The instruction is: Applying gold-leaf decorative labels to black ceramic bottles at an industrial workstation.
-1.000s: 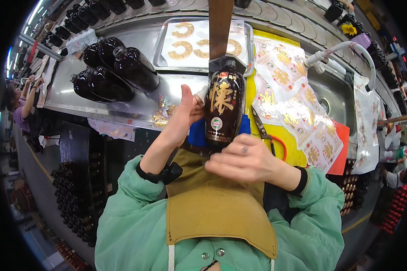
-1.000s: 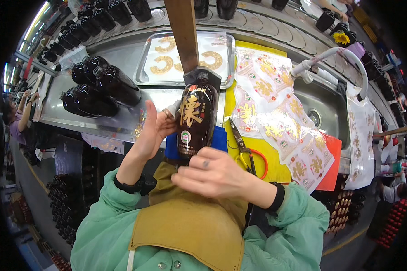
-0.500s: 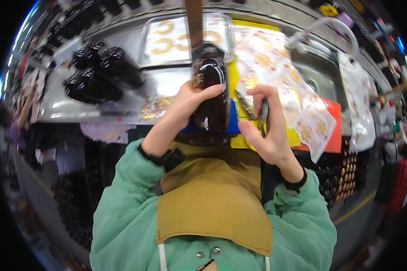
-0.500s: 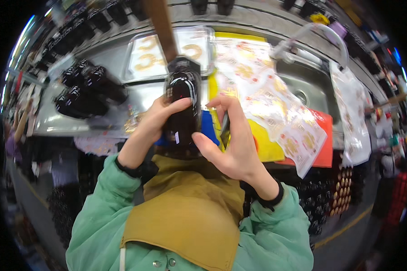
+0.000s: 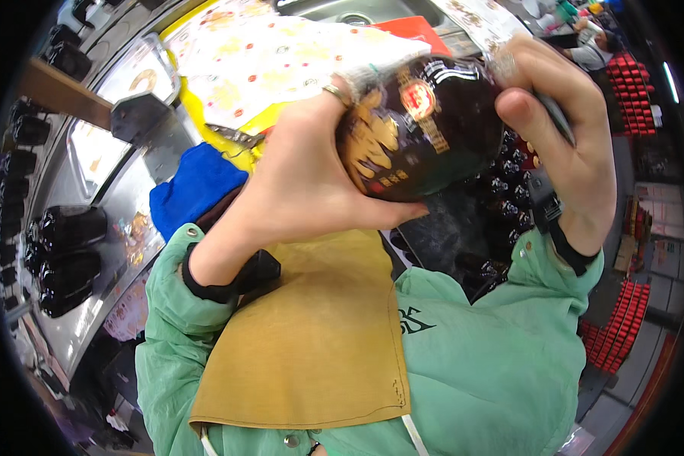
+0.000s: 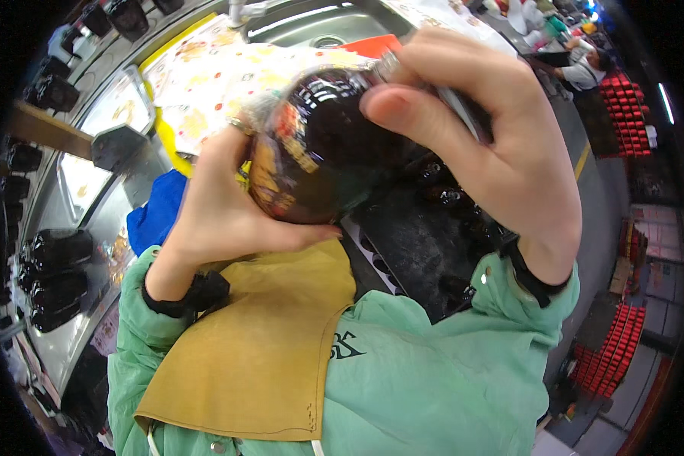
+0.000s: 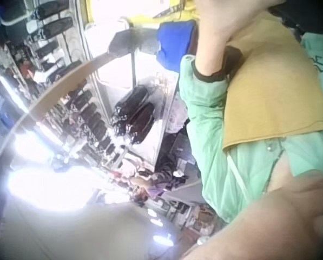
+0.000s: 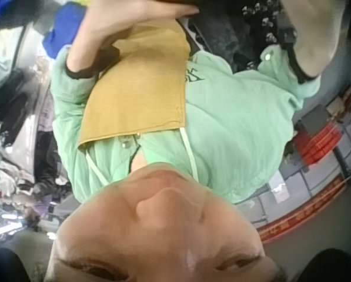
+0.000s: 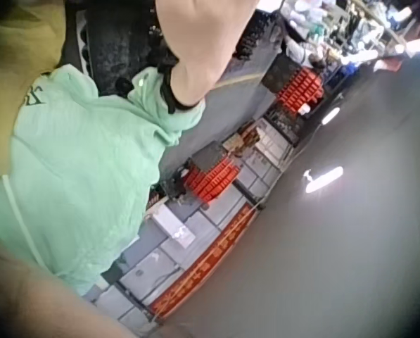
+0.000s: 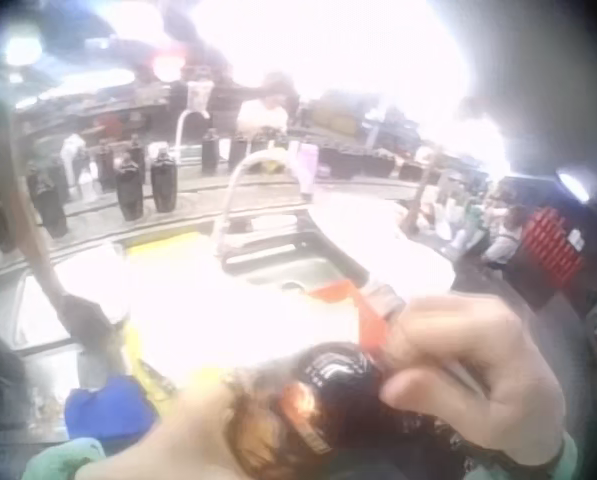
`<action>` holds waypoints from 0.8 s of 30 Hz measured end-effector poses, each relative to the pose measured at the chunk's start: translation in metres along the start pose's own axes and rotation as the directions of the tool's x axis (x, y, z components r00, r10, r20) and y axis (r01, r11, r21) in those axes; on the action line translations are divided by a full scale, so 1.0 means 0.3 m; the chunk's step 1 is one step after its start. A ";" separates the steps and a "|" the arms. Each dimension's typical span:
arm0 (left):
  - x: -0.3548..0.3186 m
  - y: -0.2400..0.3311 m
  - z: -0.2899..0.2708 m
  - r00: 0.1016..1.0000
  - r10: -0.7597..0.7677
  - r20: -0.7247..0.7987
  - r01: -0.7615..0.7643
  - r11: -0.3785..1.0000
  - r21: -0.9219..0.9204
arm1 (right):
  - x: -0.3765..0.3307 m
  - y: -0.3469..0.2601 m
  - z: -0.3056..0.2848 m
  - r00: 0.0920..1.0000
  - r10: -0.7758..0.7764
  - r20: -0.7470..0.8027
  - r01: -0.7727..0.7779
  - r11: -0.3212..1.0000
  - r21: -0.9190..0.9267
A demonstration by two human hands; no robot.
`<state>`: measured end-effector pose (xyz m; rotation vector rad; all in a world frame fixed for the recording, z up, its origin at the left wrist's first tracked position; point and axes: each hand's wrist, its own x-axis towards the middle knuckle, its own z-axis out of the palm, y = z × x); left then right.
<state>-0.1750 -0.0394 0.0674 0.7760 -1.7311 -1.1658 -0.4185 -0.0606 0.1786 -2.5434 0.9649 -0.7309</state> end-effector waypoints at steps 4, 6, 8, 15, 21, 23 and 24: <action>0.032 -0.059 0.079 0.976 0.185 0.114 -0.212 0.923 0.321 | -0.262 0.037 -0.050 0.906 0.423 0.018 -0.418 0.900 -0.125; -0.007 -0.089 0.023 0.996 0.087 -0.007 -0.082 0.955 0.285 | -0.417 0.112 -0.028 0.824 0.557 -0.105 -0.566 0.818 -0.101; -0.067 -0.123 -0.059 0.997 -0.022 -0.077 0.042 0.964 0.261 | -0.596 0.200 0.027 0.657 0.739 -0.152 -0.752 0.626 -0.206; -0.329 -0.178 -0.230 0.886 -0.354 -0.301 0.426 0.877 0.222 | -1.169 0.588 0.434 0.043 0.960 -0.276 -0.909 -0.077 -0.410; -0.420 -0.163 -0.266 0.840 -0.302 -0.450 0.450 0.852 0.268 | -1.381 0.817 0.577 -0.277 0.886 -0.372 -0.922 -0.355 -0.158; -0.425 -0.155 -0.250 0.837 -0.290 -0.464 0.432 0.871 0.234 | -1.412 0.839 0.573 -0.307 0.879 -0.366 -0.908 -0.386 -0.166; -0.428 -0.149 -0.241 0.804 -0.318 -0.502 0.486 0.839 0.246 | -1.423 0.845 0.566 -0.263 0.901 -0.344 -0.924 -0.338 -0.177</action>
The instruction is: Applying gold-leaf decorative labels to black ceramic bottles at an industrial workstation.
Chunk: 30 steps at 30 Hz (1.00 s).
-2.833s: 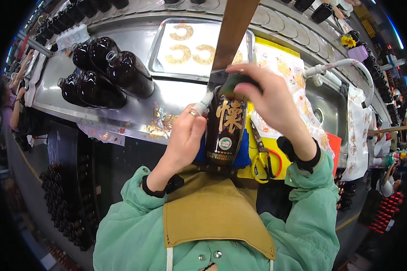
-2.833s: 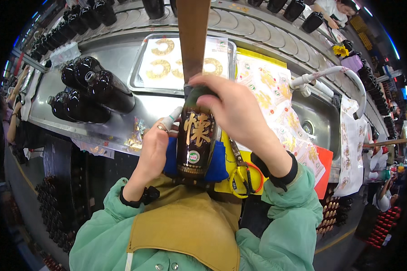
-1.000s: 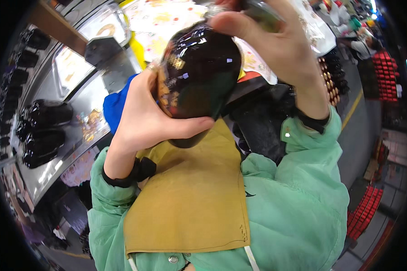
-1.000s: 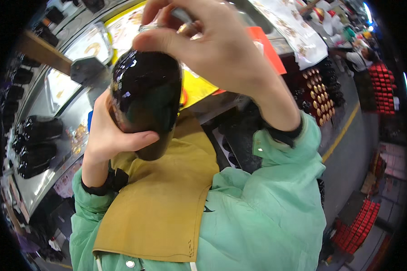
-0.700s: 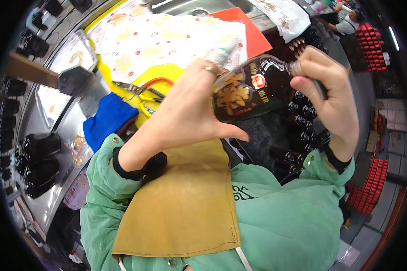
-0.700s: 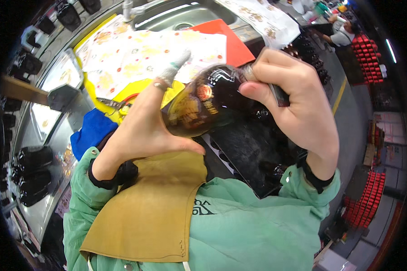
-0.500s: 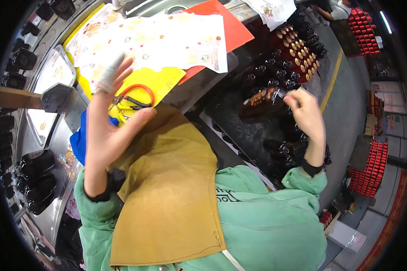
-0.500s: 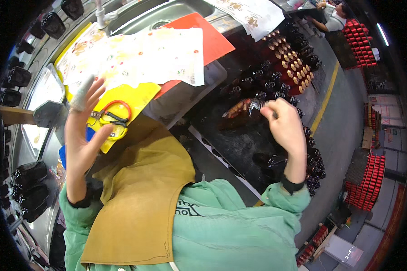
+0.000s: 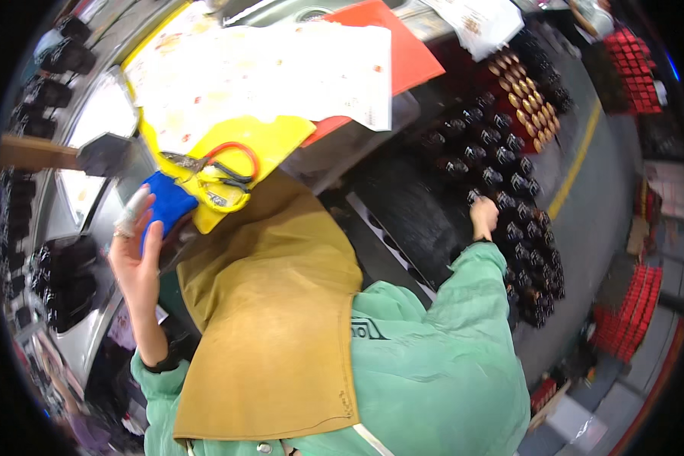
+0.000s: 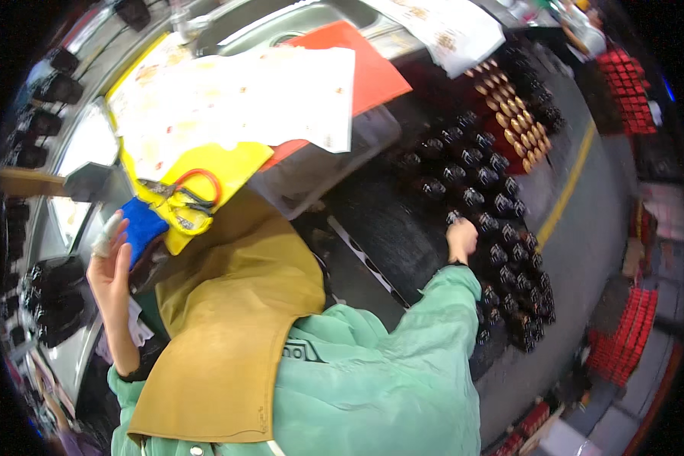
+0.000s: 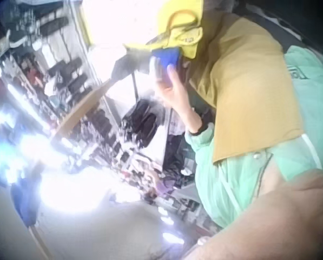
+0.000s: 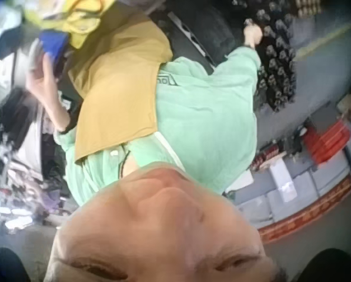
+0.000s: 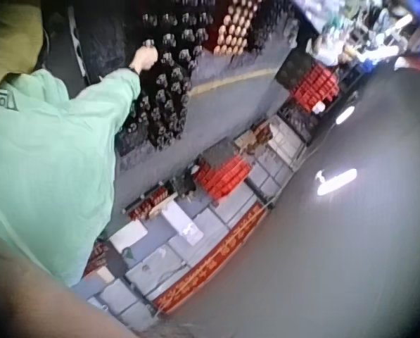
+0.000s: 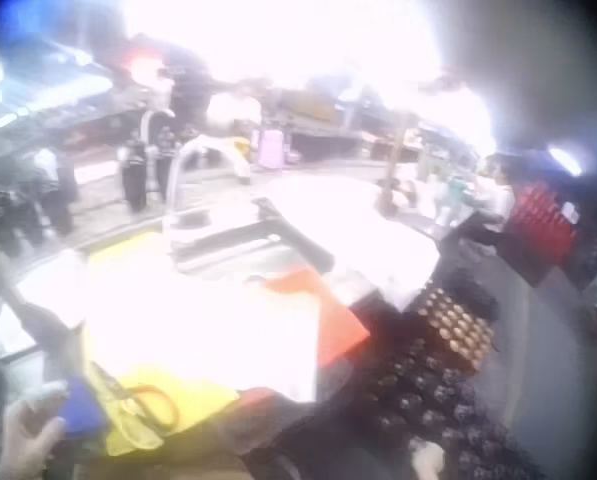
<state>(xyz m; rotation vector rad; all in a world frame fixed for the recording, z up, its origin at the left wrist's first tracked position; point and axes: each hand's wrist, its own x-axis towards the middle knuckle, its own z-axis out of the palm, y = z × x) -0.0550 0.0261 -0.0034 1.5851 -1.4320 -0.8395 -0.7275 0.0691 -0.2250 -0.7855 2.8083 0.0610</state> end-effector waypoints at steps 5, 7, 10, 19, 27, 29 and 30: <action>-0.074 0.006 -0.012 0.998 0.040 -0.047 -0.031 0.983 0.183 | 0.032 0.040 -0.083 0.978 -0.195 -0.070 0.187 0.977 -0.101; -0.087 -0.018 -0.047 0.975 0.047 -0.217 -0.013 0.988 0.154 | 0.061 -0.008 -0.131 0.902 -0.343 -0.263 0.354 0.935 -0.006; -0.081 -0.085 -0.177 0.780 0.213 -0.589 -0.032 0.953 0.303 | 0.035 -0.198 -0.221 0.788 -0.408 -0.461 0.481 0.875 0.049; 0.066 -0.342 -0.672 0.403 0.456 -0.793 0.356 0.720 0.596 | -0.671 -1.042 -0.586 0.182 -0.736 -0.652 0.980 0.083 0.179; 0.061 -0.437 -0.602 0.496 0.376 -0.783 -0.008 0.903 0.429 | -1.298 -1.337 -0.483 -0.182 -0.868 -0.462 0.796 -0.406 0.450; 0.046 -0.375 -0.554 0.476 0.299 -0.827 -0.086 0.952 0.295 | -1.406 -1.369 -0.447 -0.333 -0.840 -0.429 0.698 -0.525 0.486; 0.020 -0.328 -0.533 0.546 0.111 -0.830 -0.053 0.994 0.099 | -1.451 -1.385 -0.434 -0.392 -0.814 -0.429 0.679 -0.571 0.462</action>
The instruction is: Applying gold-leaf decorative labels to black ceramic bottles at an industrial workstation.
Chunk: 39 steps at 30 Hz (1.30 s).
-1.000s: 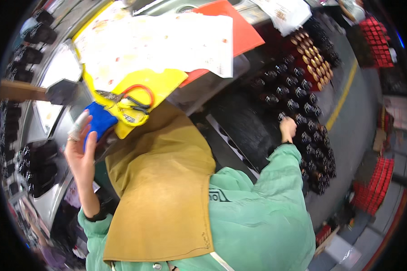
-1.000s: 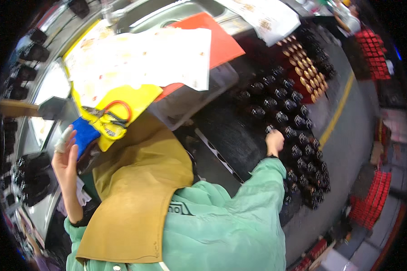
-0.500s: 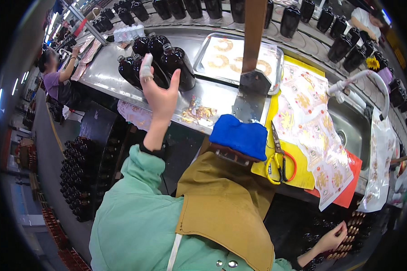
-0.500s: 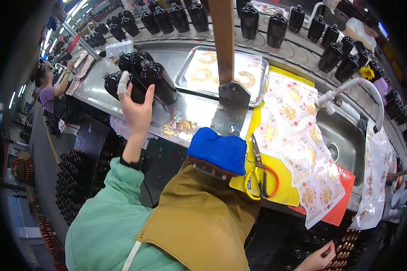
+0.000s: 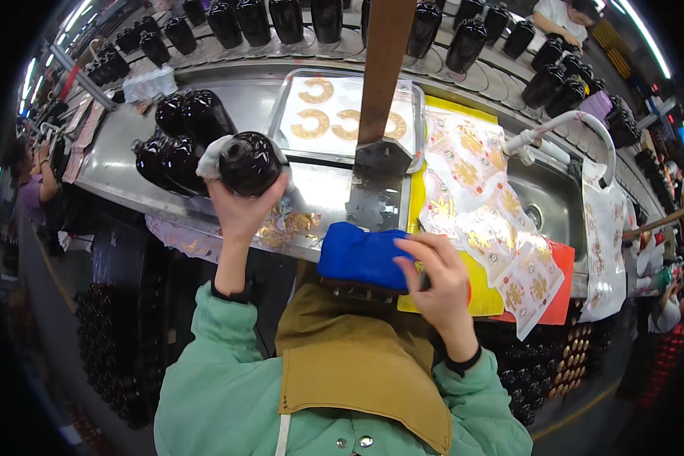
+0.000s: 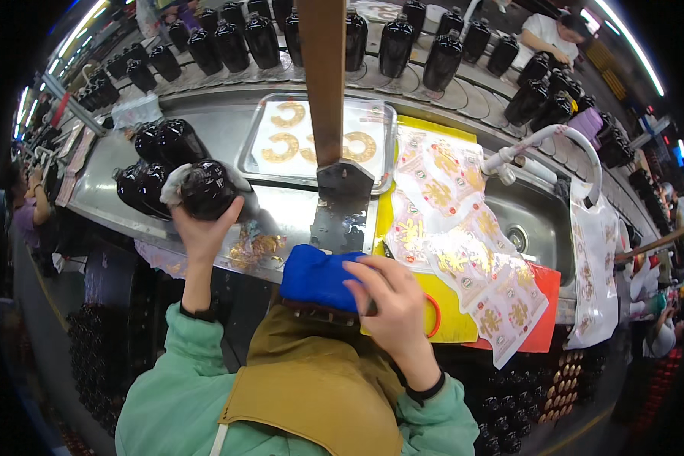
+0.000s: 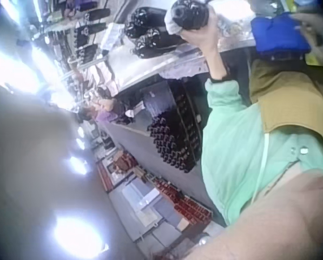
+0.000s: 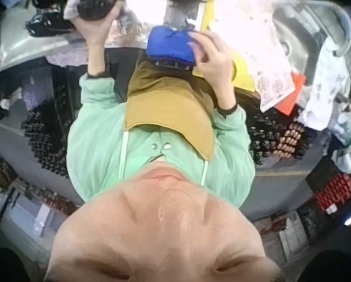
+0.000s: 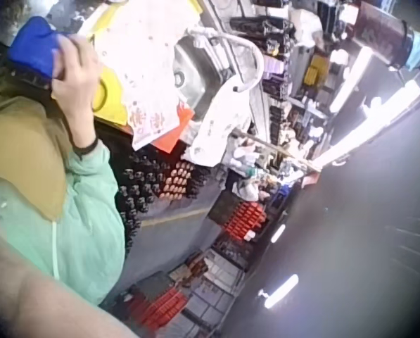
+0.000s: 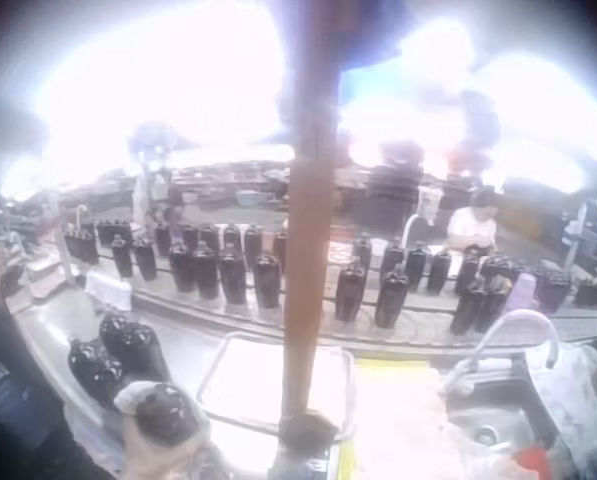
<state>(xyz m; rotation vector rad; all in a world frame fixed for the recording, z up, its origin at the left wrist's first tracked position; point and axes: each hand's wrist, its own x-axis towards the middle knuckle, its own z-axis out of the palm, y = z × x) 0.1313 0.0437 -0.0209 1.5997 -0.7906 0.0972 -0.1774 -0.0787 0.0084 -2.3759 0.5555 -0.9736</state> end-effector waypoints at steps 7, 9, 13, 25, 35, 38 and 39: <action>-0.156 0.263 0.143 0.796 -0.336 0.504 0.590 0.617 -0.520 | 0.027 -0.081 0.114 0.992 -0.098 0.081 0.101 0.994 -0.042; -0.150 0.269 0.185 0.641 -0.382 0.666 0.756 0.466 -0.460 | -0.001 -0.087 0.112 0.998 -0.008 0.066 0.003 0.998 0.065; -0.157 0.262 0.248 0.537 -0.361 0.762 0.808 0.481 -0.342 | -0.047 -0.072 0.093 0.974 0.183 0.137 -0.209 0.955 0.211; -0.130 0.198 0.361 0.657 -0.395 0.642 0.573 0.815 -0.085 | -0.028 0.020 0.079 0.919 0.286 0.270 -0.313 0.948 0.060; -0.302 0.282 0.238 0.726 -0.212 0.655 0.301 0.953 -0.024 | 0.115 0.754 -0.395 0.873 0.485 0.050 -0.421 0.802 -0.424; -0.299 0.290 0.247 0.732 -0.251 0.634 0.363 0.930 -0.051 | 0.130 0.971 -0.407 0.868 0.497 0.005 -0.447 0.784 -0.431; -0.295 0.294 0.246 0.713 -0.273 0.646 0.370 0.929 -0.017 | 0.138 1.020 -0.413 0.800 0.599 0.031 -0.542 0.744 -0.391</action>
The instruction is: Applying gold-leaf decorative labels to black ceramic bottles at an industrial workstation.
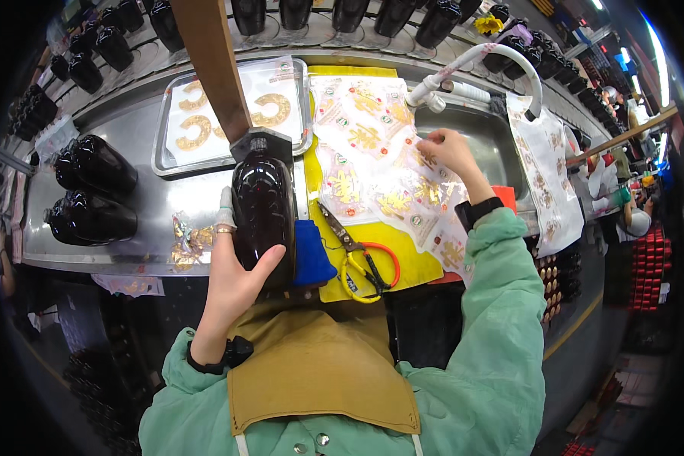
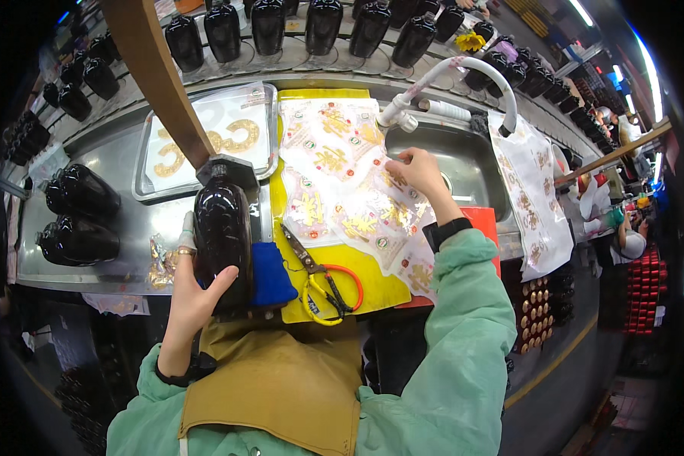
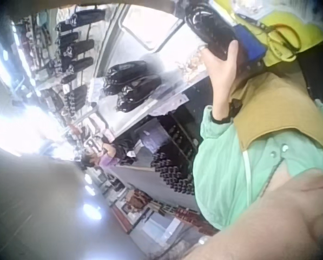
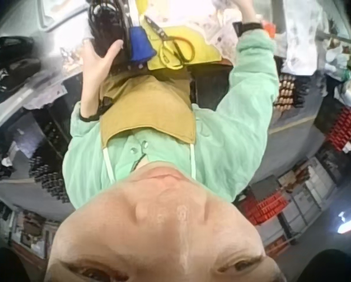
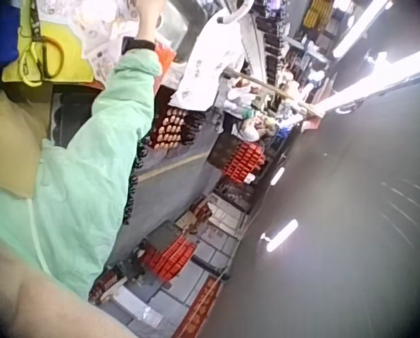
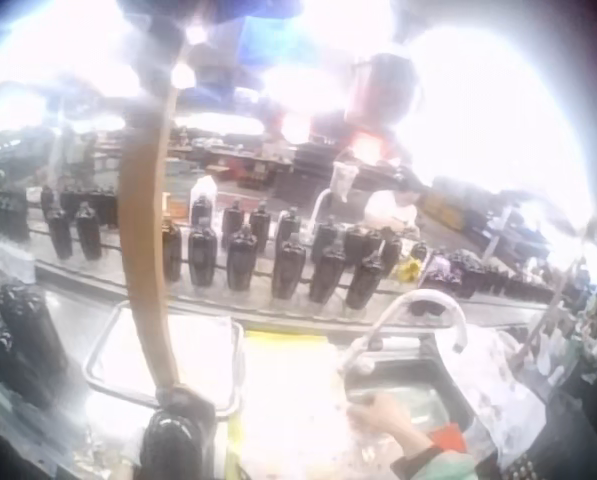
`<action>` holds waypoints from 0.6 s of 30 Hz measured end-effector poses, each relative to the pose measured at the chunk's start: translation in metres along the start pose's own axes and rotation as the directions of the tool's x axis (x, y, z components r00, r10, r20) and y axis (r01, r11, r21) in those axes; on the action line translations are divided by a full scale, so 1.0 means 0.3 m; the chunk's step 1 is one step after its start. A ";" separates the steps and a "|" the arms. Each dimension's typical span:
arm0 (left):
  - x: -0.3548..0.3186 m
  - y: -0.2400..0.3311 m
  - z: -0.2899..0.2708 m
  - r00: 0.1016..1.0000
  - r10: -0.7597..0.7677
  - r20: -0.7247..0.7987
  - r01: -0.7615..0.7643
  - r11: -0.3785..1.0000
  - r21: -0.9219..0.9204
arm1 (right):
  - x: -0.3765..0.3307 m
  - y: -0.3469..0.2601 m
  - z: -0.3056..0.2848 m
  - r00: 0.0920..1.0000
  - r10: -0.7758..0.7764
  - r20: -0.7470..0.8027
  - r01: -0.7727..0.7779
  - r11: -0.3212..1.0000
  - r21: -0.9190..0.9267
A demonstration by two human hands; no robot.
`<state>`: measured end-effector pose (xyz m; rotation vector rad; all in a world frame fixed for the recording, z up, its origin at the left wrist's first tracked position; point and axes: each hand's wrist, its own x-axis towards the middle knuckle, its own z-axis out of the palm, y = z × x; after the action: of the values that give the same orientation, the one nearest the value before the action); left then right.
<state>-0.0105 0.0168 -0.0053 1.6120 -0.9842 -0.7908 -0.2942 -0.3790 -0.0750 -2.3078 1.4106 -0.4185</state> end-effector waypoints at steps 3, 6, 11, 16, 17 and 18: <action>0.004 0.015 -0.006 1.000 -0.014 0.016 0.013 1.000 0.016 | 0.059 0.054 0.011 0.928 0.210 0.306 -0.282 0.936 0.211; 0.008 0.021 -0.012 0.998 -0.058 0.037 0.059 0.998 -0.026 | 0.099 0.097 -0.032 0.908 0.153 0.389 -0.234 0.957 0.170; 0.021 0.017 -0.007 0.999 -0.049 0.020 0.050 0.996 -0.069 | 0.172 0.198 -0.047 0.951 0.143 0.273 -0.154 0.988 0.017; 0.020 0.024 -0.007 1.000 -0.019 0.018 0.021 0.994 -0.103 | 0.191 0.230 0.000 0.896 0.435 0.094 -0.367 0.843 -0.394; 0.022 0.021 -0.007 0.999 -0.048 0.007 0.049 0.996 -0.071 | 0.186 0.214 -0.004 0.905 0.418 0.072 -0.361 0.848 -0.387; 0.024 0.017 -0.007 0.999 -0.033 0.004 0.033 0.997 -0.063 | 0.175 0.188 -0.018 0.946 0.324 -0.006 -0.306 0.889 -0.340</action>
<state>-0.0065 0.0108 0.0001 1.5766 -0.9277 -0.8386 -0.3169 -0.4500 -0.0953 -2.2547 1.9158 -0.0164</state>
